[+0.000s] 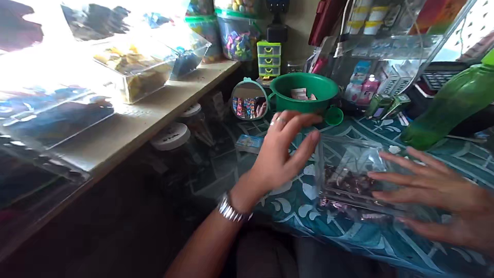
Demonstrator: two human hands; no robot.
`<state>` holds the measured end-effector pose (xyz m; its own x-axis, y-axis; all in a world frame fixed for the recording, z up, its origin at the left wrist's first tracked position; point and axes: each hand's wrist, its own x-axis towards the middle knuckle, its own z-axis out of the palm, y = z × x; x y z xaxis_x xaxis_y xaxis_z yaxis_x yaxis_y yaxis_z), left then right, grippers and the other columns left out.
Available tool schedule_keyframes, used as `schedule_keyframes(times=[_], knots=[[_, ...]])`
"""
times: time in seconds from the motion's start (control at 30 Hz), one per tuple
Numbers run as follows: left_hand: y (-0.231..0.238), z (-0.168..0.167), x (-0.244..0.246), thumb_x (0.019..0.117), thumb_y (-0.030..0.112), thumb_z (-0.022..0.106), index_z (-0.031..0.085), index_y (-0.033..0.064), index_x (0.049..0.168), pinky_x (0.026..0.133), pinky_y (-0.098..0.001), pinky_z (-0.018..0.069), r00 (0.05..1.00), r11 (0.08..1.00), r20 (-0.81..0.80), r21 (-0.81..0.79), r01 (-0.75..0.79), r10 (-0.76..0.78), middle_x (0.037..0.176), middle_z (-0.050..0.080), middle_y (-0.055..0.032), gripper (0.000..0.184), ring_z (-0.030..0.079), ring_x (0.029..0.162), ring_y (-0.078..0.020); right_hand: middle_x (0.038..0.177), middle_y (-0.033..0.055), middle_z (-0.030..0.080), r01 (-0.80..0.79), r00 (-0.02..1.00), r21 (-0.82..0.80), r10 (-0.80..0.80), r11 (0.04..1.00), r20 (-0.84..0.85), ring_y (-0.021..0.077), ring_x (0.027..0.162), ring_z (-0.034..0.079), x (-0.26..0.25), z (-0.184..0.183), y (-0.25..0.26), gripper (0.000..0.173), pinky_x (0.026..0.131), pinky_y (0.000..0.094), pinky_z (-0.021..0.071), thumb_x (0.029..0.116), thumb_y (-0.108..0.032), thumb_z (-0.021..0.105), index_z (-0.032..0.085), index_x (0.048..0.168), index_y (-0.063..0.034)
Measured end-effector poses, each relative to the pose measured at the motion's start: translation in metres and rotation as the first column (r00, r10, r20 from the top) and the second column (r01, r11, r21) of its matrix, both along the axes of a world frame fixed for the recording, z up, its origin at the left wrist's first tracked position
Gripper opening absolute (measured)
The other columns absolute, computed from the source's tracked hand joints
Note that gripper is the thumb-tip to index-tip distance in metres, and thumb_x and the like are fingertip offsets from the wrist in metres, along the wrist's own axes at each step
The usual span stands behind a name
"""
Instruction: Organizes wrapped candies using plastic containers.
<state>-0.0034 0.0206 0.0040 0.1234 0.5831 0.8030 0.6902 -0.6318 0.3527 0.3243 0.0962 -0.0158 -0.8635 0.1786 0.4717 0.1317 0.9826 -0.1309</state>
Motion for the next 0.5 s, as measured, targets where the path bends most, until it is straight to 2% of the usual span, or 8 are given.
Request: schedule_keyframes(times=[0.07,0.13,0.17,0.2,0.23,0.27,0.37,0.5], knots=[[0.037,-0.003,-0.004,0.1041,0.019,0.045,0.064,-0.0031,0.124,0.087,-0.033,0.0544,0.991,0.989,0.065,-0.076,0.124,-0.119,0.116,0.065,-0.0148,0.035,0.064,0.102,-0.0174,0.15,-0.0035,0.057,-0.017,0.994,-0.053,0.023,0.998,0.11,0.0263,0.15,0.037,0.011,0.014,0.018,0.045,0.123,0.0637,0.0195,0.0968,-0.059,0.058,0.068,0.132,-0.0333],[0.069,-0.019,-0.001,0.1042,0.018,0.044,0.063,-0.0041,0.122,0.079,-0.0304,0.0552,0.957,0.962,0.16,-0.095,0.258,-0.241,0.112,0.065,-0.0136,0.035,0.064,0.092,-0.0148,0.14,-0.0005,0.065,0.061,0.987,-0.113,-0.043,0.992,0.156,0.021,0.14,0.052,0.002,0.048,0.029,0.041,0.123,0.055,0.0292,0.0966,-0.05,0.064,0.074,0.125,-0.0218],[0.082,-0.03,0.003,0.1047,0.02,0.042,0.062,-0.0045,0.124,0.078,-0.0322,0.0565,0.93,0.939,0.223,-0.114,0.324,-0.293,0.112,0.066,-0.0138,0.037,0.065,0.091,-0.0155,0.126,0.0031,0.072,0.141,0.983,-0.142,-0.121,0.98,0.141,0.0202,0.124,0.064,-0.017,0.073,0.035,0.032,0.115,0.05,0.0419,0.0974,-0.036,0.068,0.076,0.118,-0.0128],[0.091,-0.042,0.007,0.1054,0.024,0.039,0.059,-0.0043,0.13,0.082,-0.0354,0.0579,0.897,0.912,0.295,-0.146,0.383,-0.33,0.115,0.067,-0.0142,0.042,0.067,0.096,-0.0169,0.113,0.0014,0.076,0.167,0.984,-0.034,-0.164,0.985,0.075,0.0131,0.106,0.071,-0.038,0.092,0.055,0.029,0.098,0.0397,0.0565,0.1004,-0.033,0.062,0.077,0.115,-0.0122],[0.097,-0.054,0.011,0.1072,0.028,0.036,0.055,-0.004,0.137,0.089,-0.0382,0.0577,0.855,0.875,0.379,-0.188,0.446,-0.354,0.121,0.066,-0.0148,0.048,0.067,0.104,-0.0185,0.104,-0.0016,0.076,0.17,0.985,0.081,-0.171,0.982,0.003,0.0057,0.092,0.071,-0.061,0.106,0.085,0.032,0.085,0.0312,0.0591,0.105,-0.035,0.053,0.076,0.114,-0.0153],[0.099,-0.066,0.015,0.108,0.032,0.032,0.049,-0.0034,0.144,0.097,-0.0398,0.0549,0.799,0.826,0.481,-0.234,0.513,-0.361,0.128,0.064,-0.0156,0.053,0.065,0.113,-0.0196,0.102,-0.0005,0.074,0.181,0.983,0.145,-0.181,0.973,-0.014,0.005,0.088,0.07,-0.089,0.124,0.111,0.033,0.08,0.0302,0.059,0.1077,-0.032,0.047,0.074,0.116,-0.0144],[0.087,-0.094,0.025,0.1075,0.047,0.029,0.034,-0.0046,0.153,0.111,-0.0377,0.0456,0.58,0.643,0.769,-0.305,0.703,-0.269,0.143,0.054,-0.0185,0.069,0.055,0.13,-0.0206,0.129,0.017,0.066,0.314,0.942,-0.015,-0.309,0.949,0.129,0.0248,0.11,0.067,-0.183,0.172,0.19,0.036,0.098,0.0439,0.0526,0.107,-0.01,0.045,0.058,0.14,-0.0041],[0.076,-0.091,0.029,0.1056,0.056,0.027,0.031,-0.0058,0.154,0.116,-0.0363,0.0389,0.437,0.512,0.87,-0.273,0.814,-0.23,0.151,0.047,-0.019,0.079,0.047,0.138,-0.019,0.141,0.0219,0.056,0.458,0.871,-0.389,-0.491,0.799,0.018,0.0254,0.121,0.061,-0.293,0.183,0.293,0.047,0.104,0.0378,0.0482,0.1093,-0.024,0.047,0.045,0.15,0.0004]])
